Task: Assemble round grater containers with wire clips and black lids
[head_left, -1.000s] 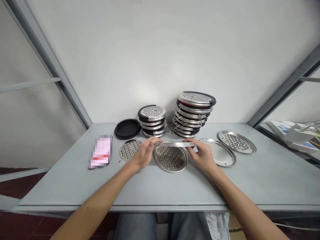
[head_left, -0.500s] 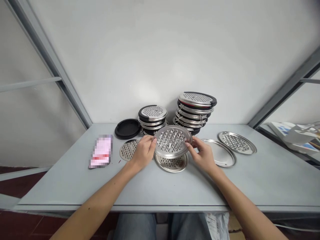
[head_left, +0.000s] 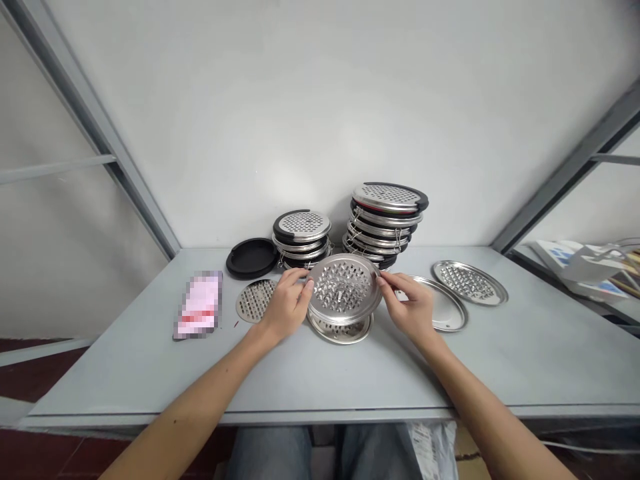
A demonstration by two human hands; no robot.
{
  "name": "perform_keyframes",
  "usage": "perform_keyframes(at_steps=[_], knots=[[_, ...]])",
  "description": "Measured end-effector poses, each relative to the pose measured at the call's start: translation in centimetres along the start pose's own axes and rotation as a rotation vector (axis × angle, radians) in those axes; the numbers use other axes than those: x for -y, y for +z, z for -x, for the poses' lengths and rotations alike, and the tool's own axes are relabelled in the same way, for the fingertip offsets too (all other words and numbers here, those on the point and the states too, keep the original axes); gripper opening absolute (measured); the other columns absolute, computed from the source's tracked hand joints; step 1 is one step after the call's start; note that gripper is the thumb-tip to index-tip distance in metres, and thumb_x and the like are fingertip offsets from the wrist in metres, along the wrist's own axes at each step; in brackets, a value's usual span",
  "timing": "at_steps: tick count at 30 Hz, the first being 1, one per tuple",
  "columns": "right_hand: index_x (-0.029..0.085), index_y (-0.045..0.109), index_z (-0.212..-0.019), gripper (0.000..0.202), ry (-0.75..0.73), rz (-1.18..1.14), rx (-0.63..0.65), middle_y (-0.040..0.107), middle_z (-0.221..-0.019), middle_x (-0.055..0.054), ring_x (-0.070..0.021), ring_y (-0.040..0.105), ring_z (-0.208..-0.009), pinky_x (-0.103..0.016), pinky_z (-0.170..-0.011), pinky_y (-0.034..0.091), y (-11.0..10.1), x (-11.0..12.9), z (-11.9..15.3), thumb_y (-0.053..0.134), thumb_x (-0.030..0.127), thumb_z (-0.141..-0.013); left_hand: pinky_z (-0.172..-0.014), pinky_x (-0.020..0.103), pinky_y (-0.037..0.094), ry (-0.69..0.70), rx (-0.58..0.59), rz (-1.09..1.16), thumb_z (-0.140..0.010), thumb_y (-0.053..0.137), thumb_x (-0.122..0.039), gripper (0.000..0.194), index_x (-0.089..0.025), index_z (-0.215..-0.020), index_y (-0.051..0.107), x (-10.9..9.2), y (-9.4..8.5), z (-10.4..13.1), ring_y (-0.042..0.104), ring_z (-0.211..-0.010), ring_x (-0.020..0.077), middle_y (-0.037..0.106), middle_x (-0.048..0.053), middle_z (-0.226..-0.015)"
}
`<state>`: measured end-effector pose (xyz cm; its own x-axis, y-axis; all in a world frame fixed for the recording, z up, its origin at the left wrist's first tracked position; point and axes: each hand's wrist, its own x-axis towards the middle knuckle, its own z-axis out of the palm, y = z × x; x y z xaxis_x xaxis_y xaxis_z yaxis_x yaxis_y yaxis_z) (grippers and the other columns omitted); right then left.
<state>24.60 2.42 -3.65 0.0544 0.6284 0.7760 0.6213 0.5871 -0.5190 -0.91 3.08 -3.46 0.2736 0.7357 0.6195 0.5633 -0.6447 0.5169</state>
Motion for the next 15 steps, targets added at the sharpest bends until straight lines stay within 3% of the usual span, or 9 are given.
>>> perform_keyframes(at_steps=[4,8,11,15], knots=[[0.021,0.074,-0.089,0.016,0.042,-0.035,-0.054,0.063,-0.067,-0.001,-0.0148,0.056,-0.057,-0.029,-0.056,0.048,-0.8,-0.6,-0.8,0.062,0.031,-0.085,-0.102,0.043,0.041,0.101,0.093,0.083,-0.097,0.039,-0.032,0.035,-0.015,-0.087,0.069,-0.3,-0.4,0.2,0.050,-0.117,0.0253,0.060,0.013,-0.117],[0.021,0.074,-0.081,0.014,0.130,-0.176,-0.097,0.059,-0.061,0.001,-0.0144,0.055,-0.057,-0.028,-0.053,0.045,-3.0,-3.4,-1.7,0.067,0.033,-0.079,-0.101,0.044,0.041,0.119,0.153,0.106,-0.097,0.039,-0.032,0.034,-0.016,-0.102,0.068,-0.5,-0.5,0.4,0.049,-0.118,0.0250,0.060,0.013,-0.119],[0.020,0.072,-0.075,0.019,0.308,-0.323,-0.257,0.064,-0.067,-0.002,-0.0162,0.059,-0.061,-0.030,-0.054,0.046,-5.9,-7.3,-1.8,0.075,0.037,-0.067,-0.100,0.043,0.042,0.071,0.175,0.071,-0.098,0.040,-0.031,0.033,-0.017,-0.099,0.069,-0.5,-0.4,0.4,0.051,-0.116,0.0240,0.060,0.012,-0.118],[0.015,0.070,-0.071,0.027,0.679,-0.353,-0.455,0.062,-0.059,-0.005,-0.0158,0.056,-0.049,-0.030,-0.045,0.043,-10.8,-13.0,-2.1,0.081,0.033,-0.054,-0.097,0.040,0.044,0.050,0.170,0.070,-0.097,0.040,-0.029,0.031,-0.017,-0.095,0.069,-0.5,-0.1,0.4,0.055,-0.111,0.0224,0.062,0.011,-0.113]])
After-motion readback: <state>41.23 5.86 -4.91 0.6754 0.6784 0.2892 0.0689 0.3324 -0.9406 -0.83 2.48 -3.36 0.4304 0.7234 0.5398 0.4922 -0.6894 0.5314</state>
